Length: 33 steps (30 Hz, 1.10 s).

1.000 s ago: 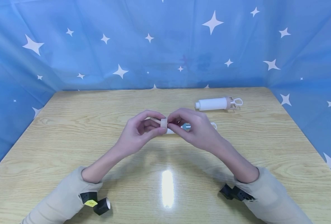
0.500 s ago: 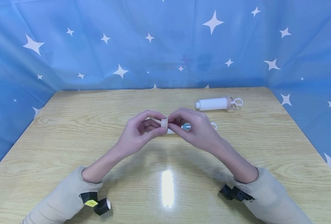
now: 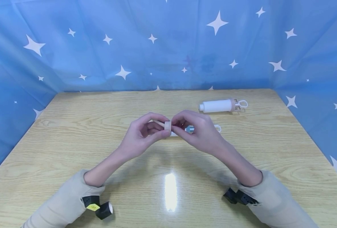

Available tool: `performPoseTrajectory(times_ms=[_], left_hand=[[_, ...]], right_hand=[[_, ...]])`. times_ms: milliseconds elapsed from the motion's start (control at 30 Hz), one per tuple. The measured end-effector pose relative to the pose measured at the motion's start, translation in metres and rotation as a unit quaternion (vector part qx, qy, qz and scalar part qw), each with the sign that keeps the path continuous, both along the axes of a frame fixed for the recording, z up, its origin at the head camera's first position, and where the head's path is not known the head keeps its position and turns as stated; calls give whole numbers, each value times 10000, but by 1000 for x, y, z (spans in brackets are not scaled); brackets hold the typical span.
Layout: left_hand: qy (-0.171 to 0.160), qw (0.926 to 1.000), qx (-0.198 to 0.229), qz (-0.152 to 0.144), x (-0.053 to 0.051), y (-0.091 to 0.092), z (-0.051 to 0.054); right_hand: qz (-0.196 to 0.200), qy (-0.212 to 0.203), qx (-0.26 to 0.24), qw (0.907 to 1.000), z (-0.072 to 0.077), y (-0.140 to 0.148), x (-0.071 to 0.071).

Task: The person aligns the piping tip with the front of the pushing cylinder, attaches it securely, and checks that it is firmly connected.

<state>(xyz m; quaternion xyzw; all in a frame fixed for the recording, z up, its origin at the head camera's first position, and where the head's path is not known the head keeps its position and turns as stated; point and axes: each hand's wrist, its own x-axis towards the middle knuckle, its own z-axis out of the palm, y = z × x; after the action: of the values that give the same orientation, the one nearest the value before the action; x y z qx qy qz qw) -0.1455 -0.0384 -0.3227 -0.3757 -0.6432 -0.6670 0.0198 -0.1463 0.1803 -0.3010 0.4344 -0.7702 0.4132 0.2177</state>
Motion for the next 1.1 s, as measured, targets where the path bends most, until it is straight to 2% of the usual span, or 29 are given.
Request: performPoseTrajectory(times_ms=[533, 1100], left_hand=[[-42, 9998, 136, -113, 3, 2, 0], [-106, 9999, 83, -60, 5, 4, 1]], right_hand=[[-101, 67, -17, 9999, -2, 2, -1], [-11, 40, -120, 9999, -2, 2, -1]])
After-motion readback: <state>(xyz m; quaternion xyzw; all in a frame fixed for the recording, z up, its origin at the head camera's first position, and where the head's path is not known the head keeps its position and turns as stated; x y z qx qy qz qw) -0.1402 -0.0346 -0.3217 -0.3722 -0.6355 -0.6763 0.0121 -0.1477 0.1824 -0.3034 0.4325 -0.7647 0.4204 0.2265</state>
